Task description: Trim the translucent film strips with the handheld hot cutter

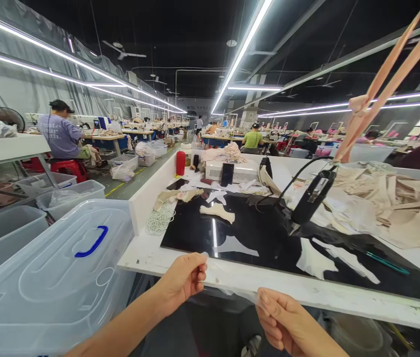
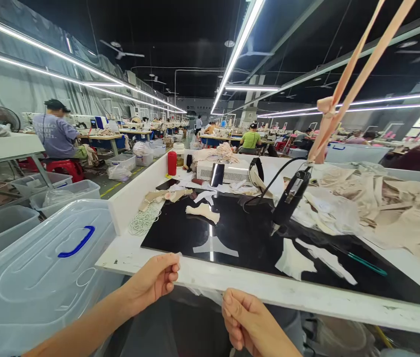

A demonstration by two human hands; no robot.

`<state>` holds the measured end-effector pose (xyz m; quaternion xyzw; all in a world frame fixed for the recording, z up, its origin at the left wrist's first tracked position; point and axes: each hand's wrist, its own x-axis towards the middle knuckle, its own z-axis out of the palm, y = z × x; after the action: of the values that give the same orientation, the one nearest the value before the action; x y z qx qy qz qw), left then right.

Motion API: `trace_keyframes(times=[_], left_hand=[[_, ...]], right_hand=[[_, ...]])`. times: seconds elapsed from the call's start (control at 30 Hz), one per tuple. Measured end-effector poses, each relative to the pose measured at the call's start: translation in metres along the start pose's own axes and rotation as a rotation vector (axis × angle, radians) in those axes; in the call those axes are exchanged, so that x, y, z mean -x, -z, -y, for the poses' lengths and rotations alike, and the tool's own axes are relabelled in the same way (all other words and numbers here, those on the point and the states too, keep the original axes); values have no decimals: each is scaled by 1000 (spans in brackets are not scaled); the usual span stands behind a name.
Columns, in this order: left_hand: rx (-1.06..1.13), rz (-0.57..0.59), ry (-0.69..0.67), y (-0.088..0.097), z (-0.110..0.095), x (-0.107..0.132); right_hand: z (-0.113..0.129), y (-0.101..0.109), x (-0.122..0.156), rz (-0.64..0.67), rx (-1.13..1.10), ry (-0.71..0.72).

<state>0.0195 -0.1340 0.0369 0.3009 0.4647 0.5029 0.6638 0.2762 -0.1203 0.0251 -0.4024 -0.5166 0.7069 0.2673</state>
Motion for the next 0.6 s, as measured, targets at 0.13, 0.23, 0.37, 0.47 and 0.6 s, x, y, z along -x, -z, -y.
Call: trace_keyframes(times=[0.13, 0.23, 0.37, 0.47, 0.6], left_hand=[[25, -40, -4, 3, -4, -1], [15, -55, -21, 5, -9, -3], [-53, -65, -81, 9, -16, -10], [-130, -64, -114, 12, -21, -22], [-218, -59, -123, 11, -28, -44]], right_hand=[[4, -2, -8, 114, -37, -7], [7, -1, -15, 131, -21, 3], [8, 7, -30, 47, 65, 48], [5, 18, -42, -100, 131, 123], [5, 32, -53, -284, 225, 189]])
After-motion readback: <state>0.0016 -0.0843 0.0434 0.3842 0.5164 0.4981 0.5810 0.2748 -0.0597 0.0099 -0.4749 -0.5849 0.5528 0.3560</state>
